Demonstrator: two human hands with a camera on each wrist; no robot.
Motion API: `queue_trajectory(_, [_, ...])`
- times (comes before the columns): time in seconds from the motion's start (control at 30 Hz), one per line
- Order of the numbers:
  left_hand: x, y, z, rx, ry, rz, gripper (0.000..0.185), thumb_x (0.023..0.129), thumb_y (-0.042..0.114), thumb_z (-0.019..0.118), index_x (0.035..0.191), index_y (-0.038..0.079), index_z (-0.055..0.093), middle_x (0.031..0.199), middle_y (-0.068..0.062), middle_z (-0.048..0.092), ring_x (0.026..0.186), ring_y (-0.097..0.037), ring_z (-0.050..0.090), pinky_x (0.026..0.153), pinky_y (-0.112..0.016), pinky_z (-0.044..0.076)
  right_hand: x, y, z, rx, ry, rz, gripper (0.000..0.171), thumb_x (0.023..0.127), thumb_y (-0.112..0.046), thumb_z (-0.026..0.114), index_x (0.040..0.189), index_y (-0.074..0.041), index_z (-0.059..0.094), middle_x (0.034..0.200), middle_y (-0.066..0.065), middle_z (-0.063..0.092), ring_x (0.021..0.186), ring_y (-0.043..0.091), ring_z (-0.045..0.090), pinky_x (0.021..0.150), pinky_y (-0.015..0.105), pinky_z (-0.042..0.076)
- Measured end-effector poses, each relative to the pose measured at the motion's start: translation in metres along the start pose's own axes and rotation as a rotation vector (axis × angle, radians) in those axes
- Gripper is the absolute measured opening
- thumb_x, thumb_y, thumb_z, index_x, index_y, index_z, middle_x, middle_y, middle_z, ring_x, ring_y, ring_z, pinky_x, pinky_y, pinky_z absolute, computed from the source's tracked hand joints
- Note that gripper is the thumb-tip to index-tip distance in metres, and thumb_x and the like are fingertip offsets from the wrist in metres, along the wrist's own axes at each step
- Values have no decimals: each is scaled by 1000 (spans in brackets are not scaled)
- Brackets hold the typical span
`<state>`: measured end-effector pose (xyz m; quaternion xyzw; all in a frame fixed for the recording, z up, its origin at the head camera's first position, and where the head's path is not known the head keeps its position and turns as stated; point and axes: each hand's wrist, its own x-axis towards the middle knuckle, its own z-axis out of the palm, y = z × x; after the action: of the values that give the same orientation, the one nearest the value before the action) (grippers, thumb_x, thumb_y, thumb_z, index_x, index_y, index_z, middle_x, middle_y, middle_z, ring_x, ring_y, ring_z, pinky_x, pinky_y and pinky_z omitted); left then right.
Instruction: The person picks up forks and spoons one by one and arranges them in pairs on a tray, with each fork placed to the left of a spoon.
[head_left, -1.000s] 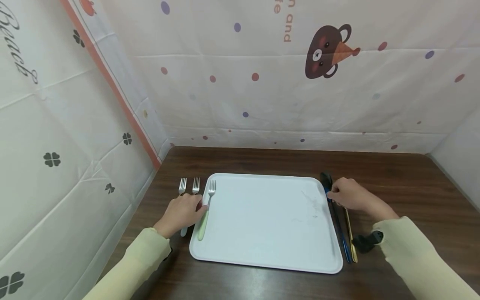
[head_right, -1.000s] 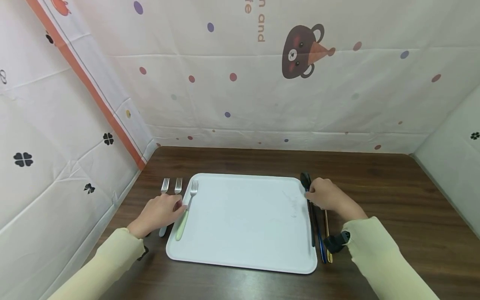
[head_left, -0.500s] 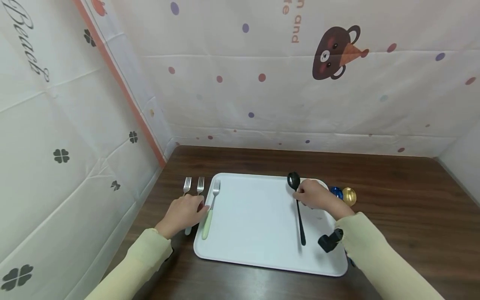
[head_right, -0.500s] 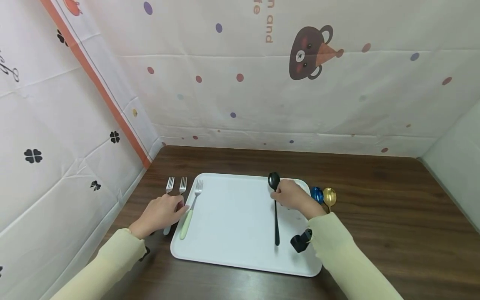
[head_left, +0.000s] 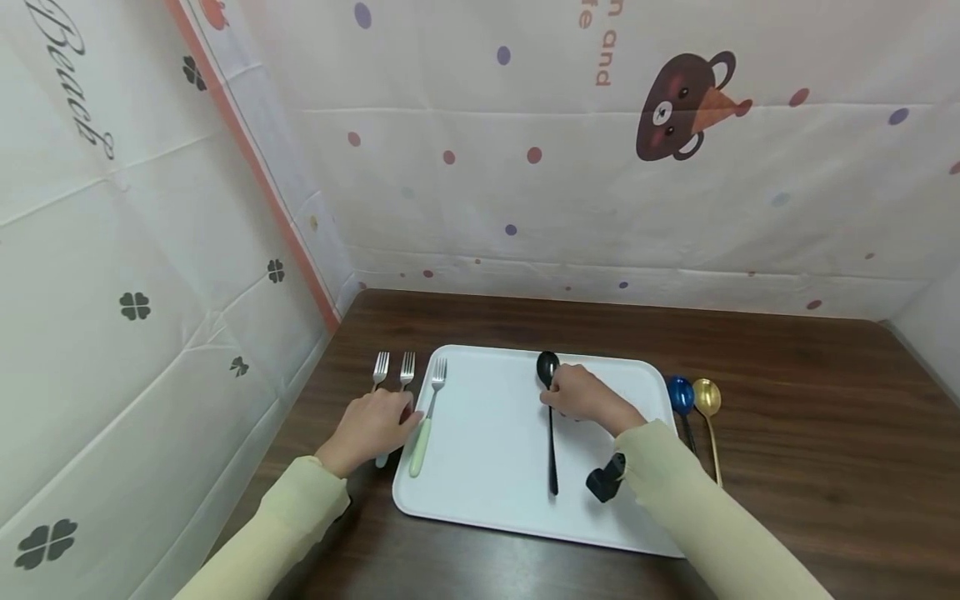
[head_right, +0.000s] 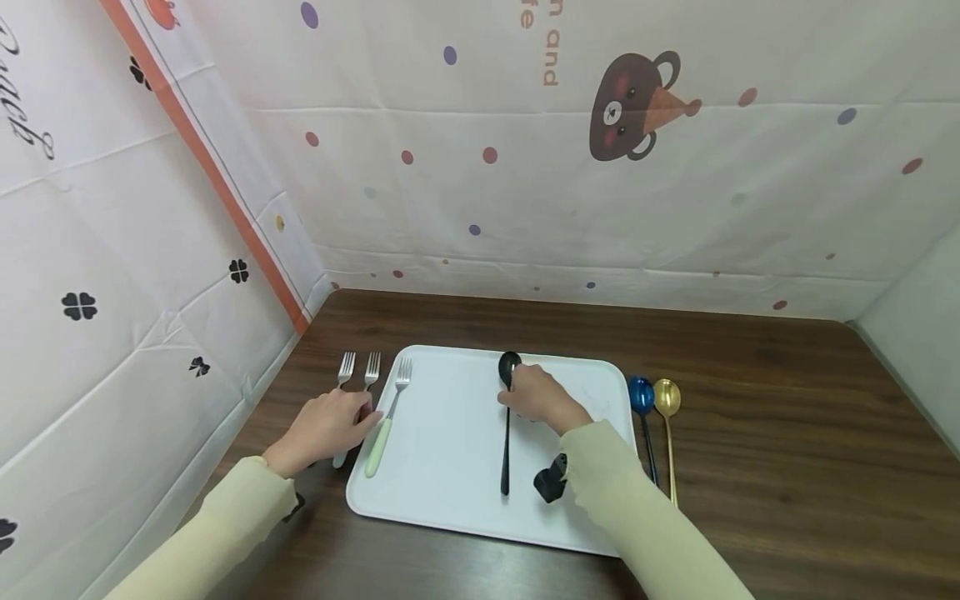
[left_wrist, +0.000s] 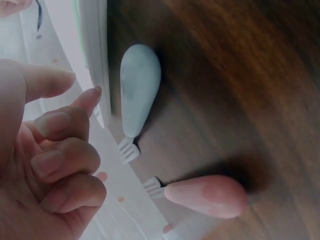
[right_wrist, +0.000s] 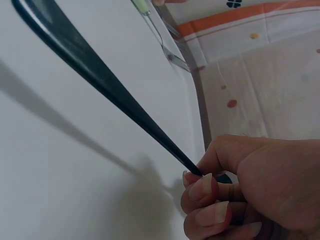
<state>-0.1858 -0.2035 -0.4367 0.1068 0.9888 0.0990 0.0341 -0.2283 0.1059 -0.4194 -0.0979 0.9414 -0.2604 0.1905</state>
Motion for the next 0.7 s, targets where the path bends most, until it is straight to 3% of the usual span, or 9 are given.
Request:
queue_trajectory(0.4, [0,3,0,22,18,19,28,91,31,64,70,16,54,54,1,47,48,-13,43,44,-28,32,24,-45,35,-24,1,23,42,93,-24,60,55,-12,48,49,-2,39,46,12,38,48,24,32])
queue_trajectory(0.57, [-1,5,1,33,33,33,26,90,31,65,72,15,55,55,2,47,49,-12,44,45,-27,33,33,-60,47,-41,14,6,25,92,-25,61,84,-2,64,63,3,52,54,15,48,53,27,38])
queue_trajectory(0.7, [-1,8,3,30,34,39,24,90,32,65,75,14,58,56,2,48,49,-13,45,45,-27,34,39,-69,55,-54,30,5,29,92,-27,62,100,1,66,78,9,62,64,19,54,61,30,42])
